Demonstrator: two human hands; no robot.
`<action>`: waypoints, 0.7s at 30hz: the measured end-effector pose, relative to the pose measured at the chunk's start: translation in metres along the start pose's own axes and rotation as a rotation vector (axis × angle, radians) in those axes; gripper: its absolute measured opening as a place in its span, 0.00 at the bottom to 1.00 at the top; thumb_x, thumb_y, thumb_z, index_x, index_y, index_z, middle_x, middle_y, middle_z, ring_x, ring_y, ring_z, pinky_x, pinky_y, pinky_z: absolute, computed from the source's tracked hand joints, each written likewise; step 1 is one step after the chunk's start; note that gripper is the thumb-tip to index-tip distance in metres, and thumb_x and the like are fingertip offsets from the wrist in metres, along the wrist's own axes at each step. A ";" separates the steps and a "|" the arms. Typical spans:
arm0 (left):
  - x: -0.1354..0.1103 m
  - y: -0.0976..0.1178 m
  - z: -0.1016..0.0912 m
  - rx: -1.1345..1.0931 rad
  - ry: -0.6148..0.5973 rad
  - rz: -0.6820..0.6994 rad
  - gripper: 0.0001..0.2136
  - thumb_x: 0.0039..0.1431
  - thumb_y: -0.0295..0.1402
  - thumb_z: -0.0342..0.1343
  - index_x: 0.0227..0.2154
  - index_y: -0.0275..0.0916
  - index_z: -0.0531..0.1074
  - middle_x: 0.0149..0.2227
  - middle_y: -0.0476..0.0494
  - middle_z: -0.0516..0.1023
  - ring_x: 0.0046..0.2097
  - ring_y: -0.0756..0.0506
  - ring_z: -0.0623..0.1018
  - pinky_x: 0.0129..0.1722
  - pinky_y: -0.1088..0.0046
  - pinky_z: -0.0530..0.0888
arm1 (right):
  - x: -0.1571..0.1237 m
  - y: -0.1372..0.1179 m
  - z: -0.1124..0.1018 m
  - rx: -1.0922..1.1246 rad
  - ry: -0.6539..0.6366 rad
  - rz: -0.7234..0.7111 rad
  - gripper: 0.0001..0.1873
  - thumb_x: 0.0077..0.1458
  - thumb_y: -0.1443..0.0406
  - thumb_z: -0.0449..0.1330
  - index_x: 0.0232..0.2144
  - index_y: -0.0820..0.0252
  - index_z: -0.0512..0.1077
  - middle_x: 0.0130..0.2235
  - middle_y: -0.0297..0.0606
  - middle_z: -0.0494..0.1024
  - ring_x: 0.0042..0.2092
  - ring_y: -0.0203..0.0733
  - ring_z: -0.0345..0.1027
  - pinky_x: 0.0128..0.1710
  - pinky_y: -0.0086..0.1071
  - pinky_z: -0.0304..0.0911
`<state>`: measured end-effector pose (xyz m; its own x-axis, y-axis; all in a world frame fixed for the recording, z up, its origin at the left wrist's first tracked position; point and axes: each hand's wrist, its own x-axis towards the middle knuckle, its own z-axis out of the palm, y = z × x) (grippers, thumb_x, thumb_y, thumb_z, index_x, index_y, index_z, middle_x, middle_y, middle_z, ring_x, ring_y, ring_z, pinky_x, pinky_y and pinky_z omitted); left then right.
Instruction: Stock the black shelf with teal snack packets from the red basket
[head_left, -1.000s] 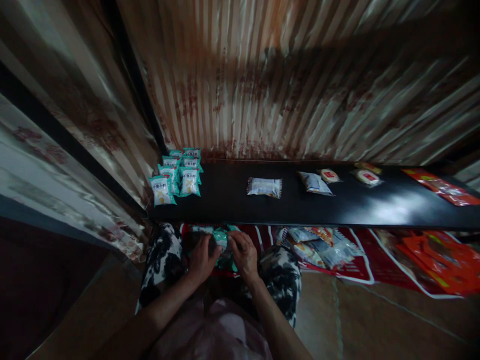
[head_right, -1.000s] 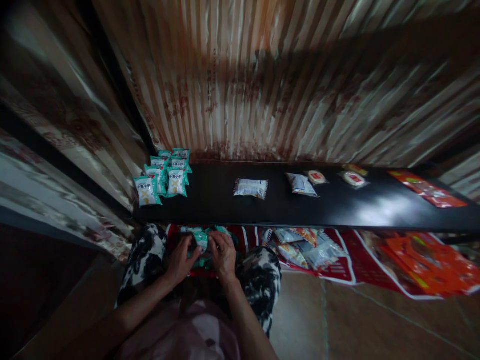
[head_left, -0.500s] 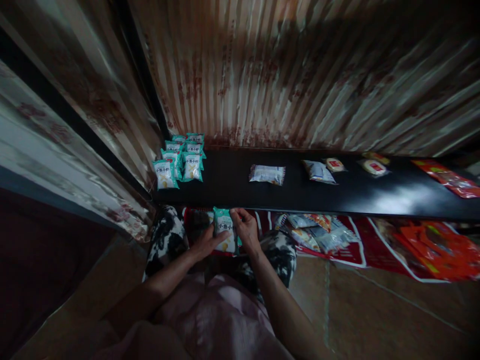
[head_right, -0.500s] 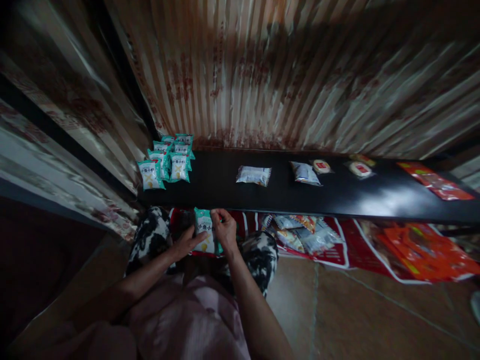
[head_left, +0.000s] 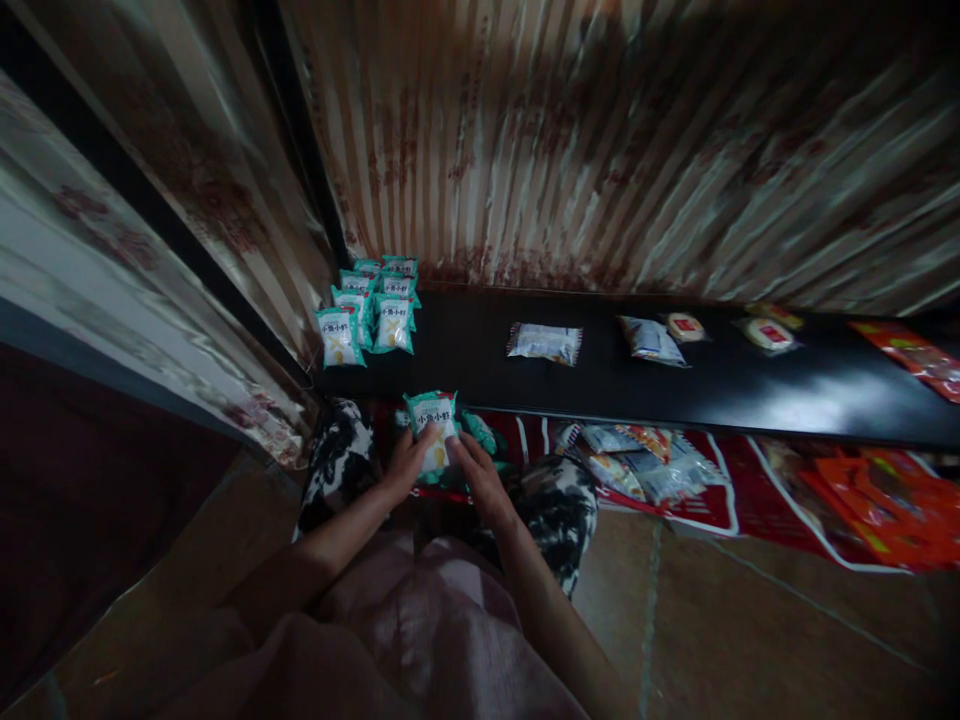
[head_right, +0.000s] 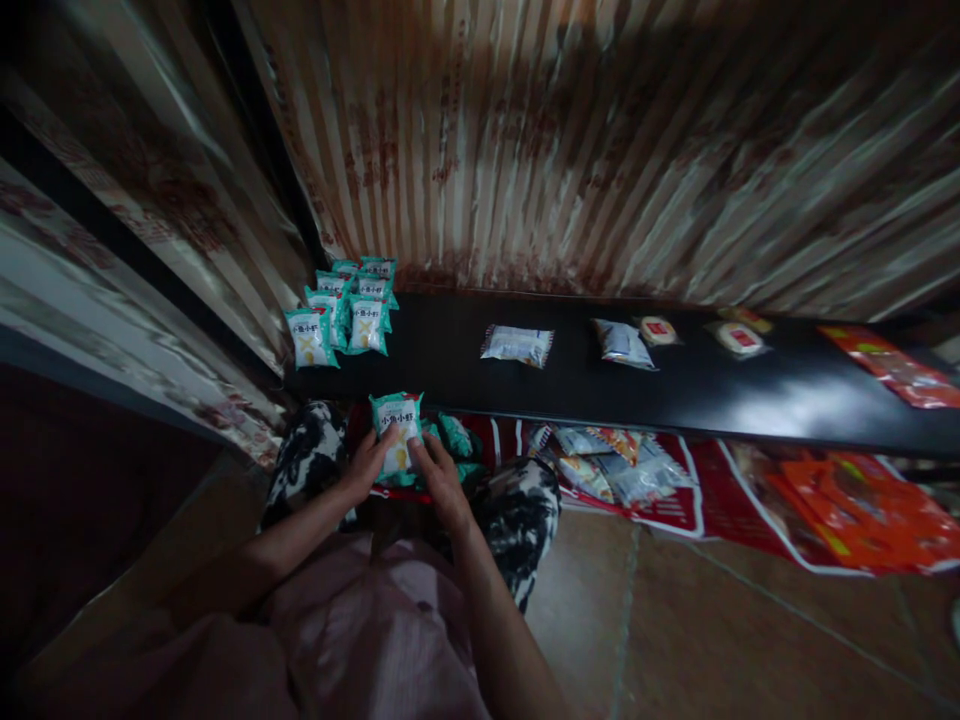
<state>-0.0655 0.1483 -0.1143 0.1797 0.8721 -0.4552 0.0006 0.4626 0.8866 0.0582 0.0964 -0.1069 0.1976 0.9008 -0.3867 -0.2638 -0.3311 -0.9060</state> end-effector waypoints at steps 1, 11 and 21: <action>0.001 -0.001 0.000 0.036 0.026 0.010 0.28 0.52 0.54 0.52 0.48 0.36 0.69 0.46 0.37 0.77 0.46 0.41 0.77 0.43 0.67 0.73 | -0.001 0.002 0.002 0.016 -0.022 -0.001 0.26 0.48 0.51 0.61 0.48 0.54 0.69 0.45 0.37 0.76 0.44 0.44 0.72 0.44 0.37 0.68; 0.003 0.007 0.000 0.196 0.156 0.068 0.30 0.56 0.57 0.39 0.41 0.36 0.73 0.41 0.37 0.79 0.45 0.40 0.76 0.43 0.70 0.71 | 0.000 0.018 0.013 0.220 0.005 0.026 0.29 0.41 0.58 0.68 0.48 0.56 0.69 0.38 0.34 0.79 0.38 0.42 0.74 0.40 0.35 0.70; 0.012 0.001 0.004 0.313 0.208 0.062 0.30 0.59 0.55 0.34 0.43 0.35 0.69 0.44 0.34 0.76 0.45 0.41 0.75 0.43 0.68 0.70 | -0.005 0.029 0.024 0.512 0.024 0.079 0.26 0.37 0.61 0.71 0.42 0.56 0.71 0.37 0.35 0.79 0.39 0.41 0.74 0.39 0.33 0.71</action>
<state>-0.0598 0.1581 -0.1186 -0.0151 0.9255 -0.3785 0.3023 0.3651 0.8805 0.0268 0.0894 -0.1269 0.1780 0.8700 -0.4598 -0.7057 -0.2128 -0.6758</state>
